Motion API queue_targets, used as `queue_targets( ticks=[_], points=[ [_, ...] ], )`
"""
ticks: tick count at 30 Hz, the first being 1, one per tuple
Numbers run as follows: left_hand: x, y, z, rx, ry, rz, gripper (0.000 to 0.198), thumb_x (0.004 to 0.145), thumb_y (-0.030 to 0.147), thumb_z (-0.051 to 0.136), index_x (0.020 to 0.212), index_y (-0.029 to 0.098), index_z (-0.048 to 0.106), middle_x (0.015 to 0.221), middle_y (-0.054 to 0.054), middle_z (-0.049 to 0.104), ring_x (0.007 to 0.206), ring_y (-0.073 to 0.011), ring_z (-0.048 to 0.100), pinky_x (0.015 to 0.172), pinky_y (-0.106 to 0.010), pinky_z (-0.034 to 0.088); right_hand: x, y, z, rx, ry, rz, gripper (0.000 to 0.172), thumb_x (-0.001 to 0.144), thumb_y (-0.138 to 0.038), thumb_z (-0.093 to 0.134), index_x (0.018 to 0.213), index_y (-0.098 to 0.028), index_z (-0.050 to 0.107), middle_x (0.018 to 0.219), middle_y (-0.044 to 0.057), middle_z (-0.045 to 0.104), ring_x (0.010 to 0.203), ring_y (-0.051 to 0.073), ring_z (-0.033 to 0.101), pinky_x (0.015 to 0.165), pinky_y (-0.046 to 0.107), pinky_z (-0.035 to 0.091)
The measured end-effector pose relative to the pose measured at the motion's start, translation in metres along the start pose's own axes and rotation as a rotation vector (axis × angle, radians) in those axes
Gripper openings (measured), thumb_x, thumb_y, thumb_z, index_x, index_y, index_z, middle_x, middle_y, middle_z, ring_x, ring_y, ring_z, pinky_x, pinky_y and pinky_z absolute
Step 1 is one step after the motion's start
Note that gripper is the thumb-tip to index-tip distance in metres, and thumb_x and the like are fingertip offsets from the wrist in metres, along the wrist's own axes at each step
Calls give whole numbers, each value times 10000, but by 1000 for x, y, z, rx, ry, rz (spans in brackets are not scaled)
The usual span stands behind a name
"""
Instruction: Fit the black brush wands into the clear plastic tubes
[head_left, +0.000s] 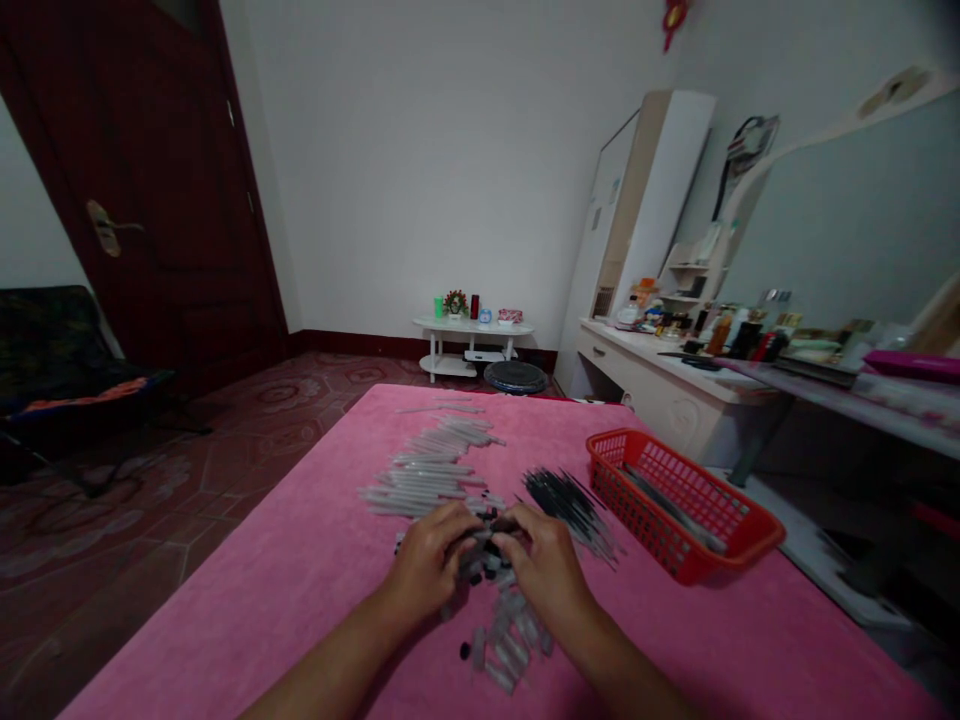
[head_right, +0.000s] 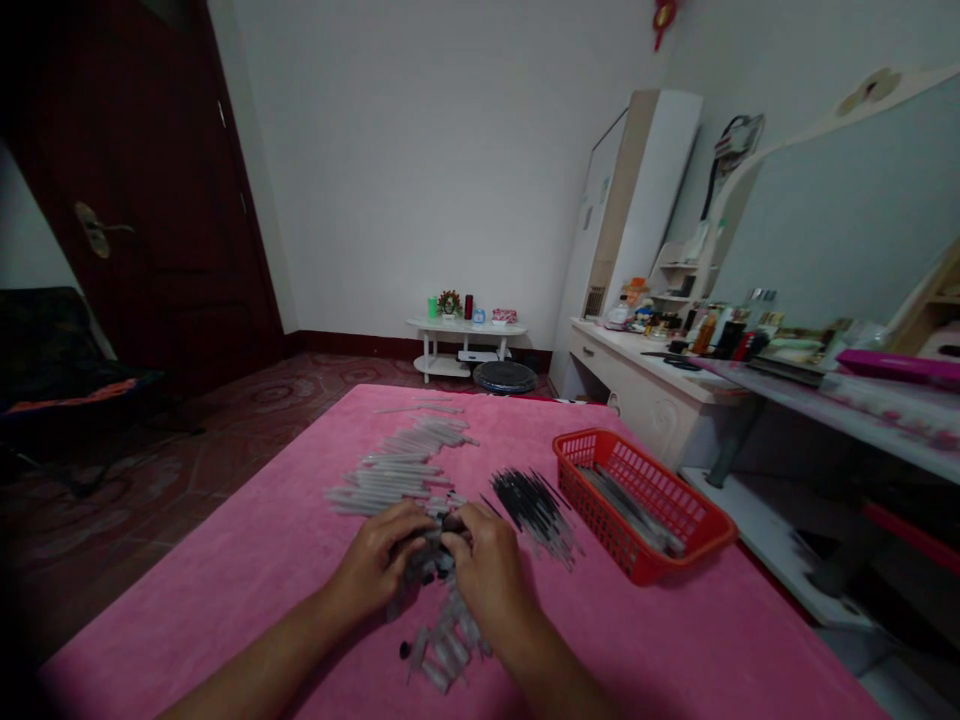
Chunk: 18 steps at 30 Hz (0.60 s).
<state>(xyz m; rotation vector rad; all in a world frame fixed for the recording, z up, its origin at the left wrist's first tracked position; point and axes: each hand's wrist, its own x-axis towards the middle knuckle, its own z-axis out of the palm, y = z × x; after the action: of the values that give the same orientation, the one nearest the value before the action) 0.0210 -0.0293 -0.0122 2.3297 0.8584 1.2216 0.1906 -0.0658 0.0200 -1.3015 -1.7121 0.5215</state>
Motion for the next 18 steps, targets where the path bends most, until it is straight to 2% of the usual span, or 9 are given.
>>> queue_targets(
  ticks=[4,7,10,14,16,18],
  points=[
    [-3,-3,2,77,16,59,254,863,154,452,1028,208,637,882,-94,612,806,-186,584,699,-295,483,-1,4,4,59,-9,76,124,761,-133,500,753,-190,610,685,3,637,639,157,576,580,236,422],
    [-4,-1,2,115,5,93,273,857,137,445,1046,205,630,899,-100,612,806,-185,586,699,-289,486,-2,5,5,-43,-2,56,161,813,-170,463,692,-191,567,628,-7,593,588,139,534,543,218,380],
    [-2,2,3,97,16,45,264,860,138,442,1033,195,634,896,-96,616,824,-186,586,720,-291,483,-1,4,1,-147,-13,16,222,867,-210,426,676,-189,538,633,-3,575,587,129,508,554,216,349],
    [2,6,3,44,43,-21,214,884,192,454,984,177,643,878,-84,619,847,-185,577,753,-296,463,0,3,-3,-189,-48,-46,160,866,-232,463,740,-177,546,714,11,593,658,130,513,592,215,333],
    [2,6,3,23,25,-12,209,888,199,455,977,175,642,867,-79,617,835,-179,573,744,-290,453,0,5,-3,-206,-67,-64,206,880,-252,450,712,-173,540,690,5,574,646,125,498,590,218,316],
    [2,7,2,14,-6,9,217,886,192,453,993,176,640,861,-78,612,820,-176,568,726,-284,443,0,7,-3,-198,-91,-38,323,913,-309,401,652,-171,530,621,-8,535,593,115,467,558,222,287]
  ],
)
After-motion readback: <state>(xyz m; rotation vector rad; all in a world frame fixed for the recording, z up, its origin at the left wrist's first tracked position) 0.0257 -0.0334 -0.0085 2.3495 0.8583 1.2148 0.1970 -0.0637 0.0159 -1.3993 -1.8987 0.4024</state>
